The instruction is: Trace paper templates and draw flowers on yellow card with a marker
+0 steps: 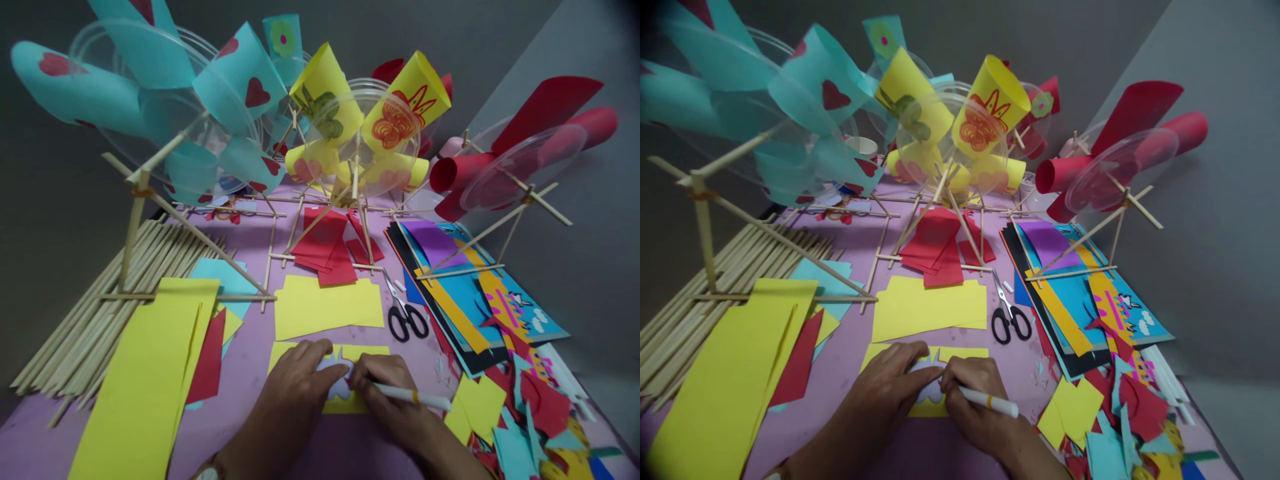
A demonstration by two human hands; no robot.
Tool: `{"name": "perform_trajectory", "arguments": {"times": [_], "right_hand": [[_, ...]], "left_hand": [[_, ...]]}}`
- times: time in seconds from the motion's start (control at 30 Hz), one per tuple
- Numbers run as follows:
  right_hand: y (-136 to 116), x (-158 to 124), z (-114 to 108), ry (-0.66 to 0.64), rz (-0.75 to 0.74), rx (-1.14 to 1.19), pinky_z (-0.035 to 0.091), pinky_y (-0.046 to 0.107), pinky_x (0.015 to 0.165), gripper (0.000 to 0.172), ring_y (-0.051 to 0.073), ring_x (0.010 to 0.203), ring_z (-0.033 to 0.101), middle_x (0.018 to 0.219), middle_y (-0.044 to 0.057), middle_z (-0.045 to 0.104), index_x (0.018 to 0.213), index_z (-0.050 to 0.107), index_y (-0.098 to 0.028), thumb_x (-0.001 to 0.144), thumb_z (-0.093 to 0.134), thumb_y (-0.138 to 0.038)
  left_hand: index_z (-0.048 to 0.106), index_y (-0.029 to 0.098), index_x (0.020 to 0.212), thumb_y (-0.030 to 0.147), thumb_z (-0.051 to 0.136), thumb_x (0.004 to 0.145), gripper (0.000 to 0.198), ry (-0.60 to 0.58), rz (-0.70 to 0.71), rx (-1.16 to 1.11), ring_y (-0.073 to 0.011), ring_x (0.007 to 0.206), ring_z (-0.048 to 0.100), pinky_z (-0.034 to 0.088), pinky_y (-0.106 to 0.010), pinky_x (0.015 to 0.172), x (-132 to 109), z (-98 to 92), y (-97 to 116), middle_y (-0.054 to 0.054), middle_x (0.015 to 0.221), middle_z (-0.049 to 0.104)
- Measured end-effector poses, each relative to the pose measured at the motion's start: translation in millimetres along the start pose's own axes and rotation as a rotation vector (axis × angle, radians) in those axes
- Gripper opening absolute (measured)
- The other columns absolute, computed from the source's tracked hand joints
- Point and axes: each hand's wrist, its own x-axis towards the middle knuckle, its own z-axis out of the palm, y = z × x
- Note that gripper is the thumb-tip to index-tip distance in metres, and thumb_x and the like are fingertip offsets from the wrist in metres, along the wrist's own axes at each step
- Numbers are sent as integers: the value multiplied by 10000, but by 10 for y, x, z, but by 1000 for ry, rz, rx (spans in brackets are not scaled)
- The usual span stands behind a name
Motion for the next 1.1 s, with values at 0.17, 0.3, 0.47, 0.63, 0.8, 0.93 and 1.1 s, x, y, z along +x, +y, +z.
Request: {"name": "perform_trajectory", "arguments": {"times": [0.17, 0.3, 0.47, 0.63, 0.8, 0.93, 1.1], "right_hand": [[-11, 2, -3, -3, 15, -5, 344, 223, 501, 250, 118, 475, 490, 520, -27, 503, 595, 493, -202, 822, 391, -184], [-12, 6, 2, 7, 15, 2, 344, 220, 494, 261, 117, 472, 498, 517, -25, 513, 582, 493, -201, 822, 391, -184], [14, -4, 12, 0, 15, 9, 344, 219, 506, 245, 113, 483, 502, 529, -31, 512, 602, 503, -200, 826, 408, -172], [6, -4, 8, 3, 24, 9, 347, 220, 505, 248, 116, 479, 497, 522, -30, 499, 598, 500, -201, 825, 404, -175], [-19, 9, 15, 15, 2, -7, 352, 226, 510, 233, 125, 486, 513, 520, -20, 518, 584, 473, -205, 800, 389, -175], [-18, 1, 49, 45, 21, -30, 375, 231, 535, 222, 136, 515, 541, 546, -7, 551, 598, 483, -203, 799, 393, -184], [-65, -43, 95, 95, 78, -46, 379, 226, 554, 238, 135, 545, 546, 567, -12, 556, 604, 481, -202, 826, 398, -189]], "left_hand": [[614, 262, 1071, 48, 514, 848, 325, -27, -8, -3, -226, 917, 525, 461, -379, 763, -2, -7, 7, -59, 1041, 552], [618, 259, 1067, 60, 454, 859, 332, -28, -18, -26, -227, 916, 516, 449, -380, 767, 18, -35, 26, -61, 1038, 548], [607, 261, 1064, 118, 465, 873, 278, -32, -23, -49, -236, 930, 509, 439, -390, 773, 15, -53, 40, -61, 1041, 544], [585, 266, 1104, 150, 489, 882, 268, -20, -11, -52, -247, 962, 502, 434, -415, 793, 4, -26, 17, -67, 1086, 529], [600, 263, 1085, 130, 511, 855, 280, -12, -6, -41, -250, 962, 509, 439, -419, 786, 4, -2, -6, -66, 1064, 536], [620, 263, 1069, 123, 528, 828, 294, -6, -9, -13, -249, 974, 517, 445, -413, 810, 14, -16, -2, -67, 1069, 549], [639, 264, 1045, 154, 546, 839, 251, -16, -6, 0, -233, 967, 518, 447, -390, 829, 25, -63, 23, -55, 1038, 557]]}}
